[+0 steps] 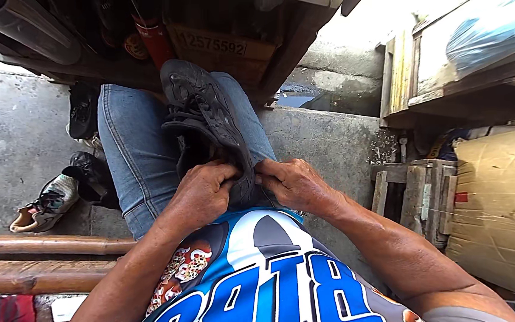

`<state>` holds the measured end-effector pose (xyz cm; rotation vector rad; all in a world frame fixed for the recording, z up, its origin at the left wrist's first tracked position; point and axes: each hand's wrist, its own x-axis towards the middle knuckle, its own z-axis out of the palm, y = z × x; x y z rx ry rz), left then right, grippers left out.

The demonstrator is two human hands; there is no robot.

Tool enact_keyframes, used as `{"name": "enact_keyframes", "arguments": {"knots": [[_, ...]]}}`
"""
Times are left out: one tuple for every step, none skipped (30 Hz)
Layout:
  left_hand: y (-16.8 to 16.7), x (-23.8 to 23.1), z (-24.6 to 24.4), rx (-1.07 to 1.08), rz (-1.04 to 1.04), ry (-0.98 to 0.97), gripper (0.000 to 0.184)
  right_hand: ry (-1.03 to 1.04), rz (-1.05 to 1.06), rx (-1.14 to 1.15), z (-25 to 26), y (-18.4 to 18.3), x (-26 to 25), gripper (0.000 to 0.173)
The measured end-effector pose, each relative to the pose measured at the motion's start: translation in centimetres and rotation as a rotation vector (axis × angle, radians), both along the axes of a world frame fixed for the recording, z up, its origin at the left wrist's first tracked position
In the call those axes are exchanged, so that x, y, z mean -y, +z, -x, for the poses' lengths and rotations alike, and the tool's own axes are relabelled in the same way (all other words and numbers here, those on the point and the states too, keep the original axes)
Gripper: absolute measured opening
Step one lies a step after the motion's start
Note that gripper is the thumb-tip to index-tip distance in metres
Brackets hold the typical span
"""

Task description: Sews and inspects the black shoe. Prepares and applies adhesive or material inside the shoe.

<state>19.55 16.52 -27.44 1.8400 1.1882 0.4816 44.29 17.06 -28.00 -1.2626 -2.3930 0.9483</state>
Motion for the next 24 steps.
{"name": "enact_keyframes", "arguments": {"knots": [[0.1, 0.0, -0.2, -0.003, -0.01, 0.008, 0.021, -0.017, -0.02, -0.012, -0.1, -0.2, 0.2, 0.021], [0.2, 0.0, -0.4, -0.006, -0.016, 0.013, 0.021, -0.034, -0.033, -0.02, -0.1, -0.3, 0.5, 0.021], [0.2, 0.1, -0.5, -0.008, -0.023, 0.015, 0.021, -0.05, -0.043, -0.029, -0.2, -0.4, 0.7, 0.02], [0.3, 0.0, -0.7, -0.008, -0.034, 0.017, 0.02, -0.064, -0.052, -0.04, -0.2, -0.5, 0.8, 0.02], [0.3, -0.1, -0.7, -0.009, -0.04, 0.016, 0.02, -0.077, -0.058, -0.048, -0.2, -0.6, 0.9, 0.02], [0.4, -0.1, -0.8, -0.01, -0.042, 0.013, 0.02, -0.088, -0.06, -0.052, -0.2, -0.7, 1.0, 0.019], [0.4, -0.1, -0.8, -0.013, -0.042, 0.01, 0.02, -0.096, -0.057, -0.055, -0.2, -0.8, 1.1, 0.019], [0.4, -0.1, -0.8, -0.016, -0.045, 0.008, 0.02, -0.1, -0.052, -0.057, -0.2, -0.8, 1.1, 0.019], [0.3, -0.1, -0.8, -0.019, -0.044, 0.007, 0.02, -0.096, -0.046, -0.06, -0.3, -0.8, 1.1, 0.02], [0.3, -0.1, -0.7, -0.018, -0.041, 0.007, 0.02, -0.081, -0.039, -0.068, -0.3, -0.8, 0.9, 0.02], [0.2, -0.1, -0.6, -0.014, -0.033, 0.006, 0.02, -0.051, -0.031, -0.075, -0.5, -0.8, 0.7, 0.021], [0.1, -0.1, -0.4, -0.003, -0.024, 0.005, 0.02, -0.015, -0.016, -0.077, -0.7, -0.7, 0.4, 0.021], [-0.1, -0.1, -0.2, 0.012, -0.018, 0.005, 0.019, 0.022, 0.006, -0.07, -0.9, -0.5, 0.1, 0.021], [-0.2, -0.1, -0.1, 0.028, -0.014, 0.006, 0.019, 0.056, 0.033, -0.063, -1.1, -0.2, -0.2, 0.02], [-0.4, -0.1, 0.1, 0.044, -0.011, 0.008, 0.018, 0.084, 0.065, -0.058, -1.3, 0.1, -0.4, 0.017], [-0.5, -0.1, 0.3, 0.057, -0.004, 0.011, 0.018, 0.107, 0.094, -0.06, -1.4, 0.4, -0.7, 0.014], [-0.6, -0.1, 0.4, 0.065, 0.003, 0.012, 0.017, 0.123, 0.125, -0.061, -1.6, 0.8, -0.8, 0.013], [-0.6, -0.1, 0.5, 0.07, 0.013, 0.011, 0.017, 0.132, 0.171, -0.061, -1.7, 1.2, -0.9, 0.013], [-0.6, 0.0, 0.6, 0.079, 0.023, 0.009, 0.017, 0.133, 0.25, -0.063, -1.8, 1.6, -1.0, 0.013], [-0.6, 0.0, 0.7, 0.088, 0.028, 0.008, 0.017, 0.125, 0.357, -0.078, -1.9, 1.9, -1.1, 0.014], [-0.6, 0.0, 0.8, 0.096, 0.031, 0.006, 0.017, 0.102, 0.488, -0.107, -2.0, 2.1, -1.3, 0.015], [-0.7, 0.1, 0.9, 0.102, 0.029, 0.001, 0.018, 0.066, 0.644, -0.151, -2.1, 2.2, -1.4, 0.016], [-0.7, 0.1, 1.0, 0.109, 0.031, -0.006, 0.018, 0.04, 0.793, -0.207, -2.2, 2.2, -1.5, 0.018], [-0.8, 0.1, 1.1, 0.119, 0.034, -0.009, 0.018, 0.029, 0.917, -0.272, -2.5, 2.0, -1.6, 0.02]]}}
